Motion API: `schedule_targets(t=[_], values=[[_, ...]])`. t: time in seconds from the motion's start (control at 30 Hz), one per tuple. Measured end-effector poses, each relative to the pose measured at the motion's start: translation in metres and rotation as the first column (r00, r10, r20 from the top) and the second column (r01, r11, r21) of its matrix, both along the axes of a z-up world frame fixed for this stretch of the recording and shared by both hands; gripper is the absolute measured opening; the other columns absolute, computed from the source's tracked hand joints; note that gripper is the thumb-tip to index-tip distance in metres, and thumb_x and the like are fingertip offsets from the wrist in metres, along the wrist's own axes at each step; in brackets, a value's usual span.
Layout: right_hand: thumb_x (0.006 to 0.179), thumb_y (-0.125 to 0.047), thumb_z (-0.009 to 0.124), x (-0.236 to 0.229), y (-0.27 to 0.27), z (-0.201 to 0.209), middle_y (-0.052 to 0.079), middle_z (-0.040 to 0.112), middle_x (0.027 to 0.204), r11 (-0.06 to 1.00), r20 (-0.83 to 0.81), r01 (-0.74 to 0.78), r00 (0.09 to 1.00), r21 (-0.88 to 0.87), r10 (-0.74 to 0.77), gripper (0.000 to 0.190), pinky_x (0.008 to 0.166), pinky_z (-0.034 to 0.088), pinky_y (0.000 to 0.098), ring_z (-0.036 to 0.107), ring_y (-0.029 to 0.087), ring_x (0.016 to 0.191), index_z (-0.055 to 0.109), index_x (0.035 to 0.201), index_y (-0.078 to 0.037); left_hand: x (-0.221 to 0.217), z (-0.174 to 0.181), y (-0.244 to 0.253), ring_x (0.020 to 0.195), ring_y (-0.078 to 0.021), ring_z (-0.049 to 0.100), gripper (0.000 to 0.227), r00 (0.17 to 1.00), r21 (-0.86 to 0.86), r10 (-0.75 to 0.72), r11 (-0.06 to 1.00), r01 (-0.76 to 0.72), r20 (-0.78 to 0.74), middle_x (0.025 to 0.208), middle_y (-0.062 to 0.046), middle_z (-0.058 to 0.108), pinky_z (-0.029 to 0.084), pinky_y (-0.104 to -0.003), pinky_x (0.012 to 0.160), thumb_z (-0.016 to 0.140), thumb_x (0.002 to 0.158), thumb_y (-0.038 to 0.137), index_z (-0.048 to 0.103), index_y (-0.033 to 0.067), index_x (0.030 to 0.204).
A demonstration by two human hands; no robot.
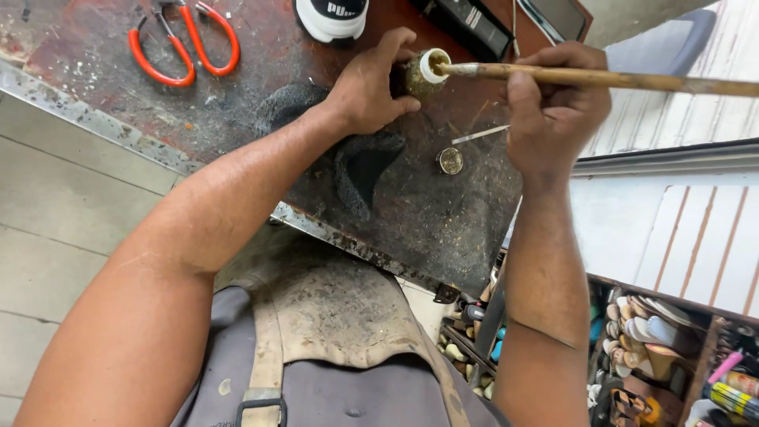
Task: The person applies a substance from a small container onto a dark, textured object using a wooden stick. They repeatedly dip the stick into the container and spread the substance over the object's surface while holding it steady on a workbench.
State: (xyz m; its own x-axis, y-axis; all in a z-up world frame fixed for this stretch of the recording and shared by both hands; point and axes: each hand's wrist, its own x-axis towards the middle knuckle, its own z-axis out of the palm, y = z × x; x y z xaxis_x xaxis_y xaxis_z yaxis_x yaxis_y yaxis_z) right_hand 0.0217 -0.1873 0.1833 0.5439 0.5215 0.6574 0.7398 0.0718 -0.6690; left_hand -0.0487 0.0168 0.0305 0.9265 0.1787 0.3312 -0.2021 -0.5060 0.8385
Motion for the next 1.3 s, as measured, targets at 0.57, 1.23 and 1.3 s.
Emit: schedule_targets(t=[0.57, 1.23, 1.3], values=[[0.093, 0.003, 0.073, 0.003, 0.033, -0.002, 0.000, 0.063, 0.089, 0.812, -0.110, 0.338, 0.893, -0.477, -0.436, 0.021, 0.058, 0.060, 0.0197, 0.061, 0.009, 0.069, 0.062, 0.099, -0.015, -0.001, -0.003, 0.000, 0.113, -0.0384, 0.067, 0.080, 1.000, 0.005, 0.005, 1.000, -0.005, 0.016, 0.128, -0.013, 0.069, 0.056, -0.052, 0.085, 0.093, 0.081, 0.020, 0.035, 0.0123, 0.137], [0.081, 0.000, 0.060, -0.001, 0.024, -0.029, 0.009, 0.057, 0.069, 0.784, -0.730, 0.564, 0.646, 0.260, -0.223, 0.011, 0.029, 0.038, 0.0370, 0.053, 0.028, 0.044, 0.059, 0.078, -0.010, -0.003, -0.002, 0.003, 0.123, -0.0353, 0.063, 0.078, 1.000, -0.030, -0.008, 1.000, 0.008, 0.013, 0.133, -0.014, 0.065, 0.054, -0.050, 0.096, 0.092, 0.081, 0.022, 0.039, 0.0087, 0.136], [0.084, 0.000, 0.060, 0.006, 0.017, -0.045, 0.013, 0.062, 0.074, 0.790, -0.726, 0.532, 0.667, 0.305, -0.169, 0.008, 0.038, 0.048, 0.0368, 0.057, 0.028, 0.051, 0.061, 0.083, -0.008, -0.004, -0.001, 0.003, 0.124, -0.0351, 0.063, 0.077, 1.000, -0.035, -0.010, 0.999, 0.010, 0.017, 0.134, -0.014, 0.065, 0.054, -0.050, 0.096, 0.092, 0.081, 0.021, 0.039, 0.0087, 0.136]])
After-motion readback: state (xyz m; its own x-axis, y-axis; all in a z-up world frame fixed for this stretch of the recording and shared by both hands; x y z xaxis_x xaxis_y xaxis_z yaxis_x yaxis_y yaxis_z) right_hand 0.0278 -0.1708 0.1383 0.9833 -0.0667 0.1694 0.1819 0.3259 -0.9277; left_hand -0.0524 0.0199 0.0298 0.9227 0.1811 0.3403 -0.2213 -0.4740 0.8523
